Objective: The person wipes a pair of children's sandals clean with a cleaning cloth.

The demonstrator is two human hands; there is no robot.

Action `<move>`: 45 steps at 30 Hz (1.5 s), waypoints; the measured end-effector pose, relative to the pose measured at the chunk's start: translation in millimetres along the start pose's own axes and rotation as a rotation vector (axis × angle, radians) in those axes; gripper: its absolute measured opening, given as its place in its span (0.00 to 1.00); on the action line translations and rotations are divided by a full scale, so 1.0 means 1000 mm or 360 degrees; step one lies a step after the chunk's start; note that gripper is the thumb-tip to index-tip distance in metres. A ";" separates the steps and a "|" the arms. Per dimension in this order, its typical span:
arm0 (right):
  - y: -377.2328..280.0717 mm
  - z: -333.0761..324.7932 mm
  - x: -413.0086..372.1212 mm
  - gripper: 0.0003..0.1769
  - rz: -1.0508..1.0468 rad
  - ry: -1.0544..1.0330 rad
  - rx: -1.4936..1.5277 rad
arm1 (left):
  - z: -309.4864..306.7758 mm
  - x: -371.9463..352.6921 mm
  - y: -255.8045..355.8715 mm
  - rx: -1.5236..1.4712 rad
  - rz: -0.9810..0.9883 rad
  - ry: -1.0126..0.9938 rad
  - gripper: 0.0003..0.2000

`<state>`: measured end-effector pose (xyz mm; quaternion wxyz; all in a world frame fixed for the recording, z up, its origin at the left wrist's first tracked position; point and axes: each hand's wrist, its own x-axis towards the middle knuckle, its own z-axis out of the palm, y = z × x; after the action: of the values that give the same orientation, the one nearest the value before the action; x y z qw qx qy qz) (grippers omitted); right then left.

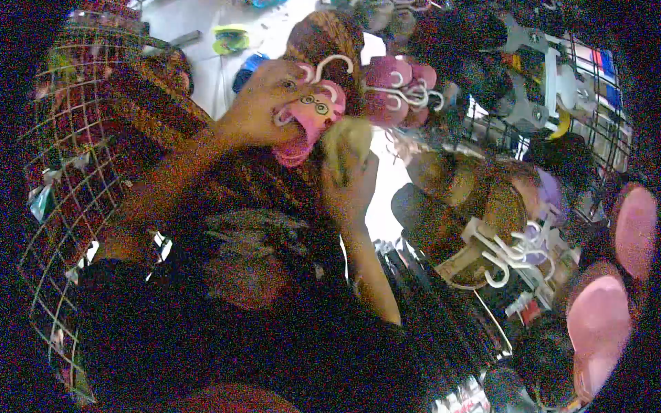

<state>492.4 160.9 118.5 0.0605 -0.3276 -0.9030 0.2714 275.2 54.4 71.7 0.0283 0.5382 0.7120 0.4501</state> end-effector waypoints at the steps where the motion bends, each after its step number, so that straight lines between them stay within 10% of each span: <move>1: 0.001 0.004 0.011 0.24 0.0105 0.0216 0.0060 | 0.000 -0.002 -0.002 -0.0047 0.0050 -0.0048 0.28; 5: 0.005 0.002 -0.020 0.26 -0.0758 -0.0128 -0.0051 | 0.005 -0.006 -0.009 -0.0030 -0.0026 -0.0030 0.29; 9: -0.009 0.006 0.009 0.28 -0.0269 0.0312 -0.0130 | 0.000 -0.001 -0.009 -0.0037 0.0109 -0.0062 0.30; 13: 0.007 0.007 -0.008 0.26 -0.0722 0.0029 0.0005 | -0.003 0.000 -0.007 -0.0054 0.0054 -0.0059 0.30; 17: 0.002 0.008 0.014 0.27 -0.0110 0.0296 -0.0002 | -0.001 0.002 -0.004 -0.0042 0.0082 -0.0051 0.30; 21: 0.011 0.004 -0.002 0.28 -0.0708 -0.0055 0.0076 | 0.002 0.002 -0.005 -0.0002 0.0083 -0.0008 0.29; 25: 0.014 0.008 0.026 0.29 0.0092 0.0118 0.0253 | 0.004 0.004 -0.005 -0.0011 0.0113 -0.0007 0.28; 30: 0.016 0.005 0.000 0.29 -0.0632 -0.0026 0.0146 | 0.005 0.003 -0.008 0.0023 0.0137 0.0044 0.29; 34: 0.016 0.008 0.031 0.29 0.0075 0.0104 0.0215 | 0.002 0.008 -0.003 -0.0109 0.0116 0.0006 0.29; 40: 0.045 0.006 0.029 0.29 0.0248 0.0074 0.0688 | 0.002 0.010 0.002 -0.0039 -0.0010 -0.0104 0.30; 45: 0.012 -0.013 0.036 0.25 -0.0456 -0.0023 0.0360 | 0.001 0.011 0.005 -0.0063 0.0005 -0.0181 0.27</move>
<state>474.9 196.9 120.5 0.1286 -0.1848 -0.9045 0.3623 274.7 64.1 79.5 0.0786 0.5633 0.6994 0.4329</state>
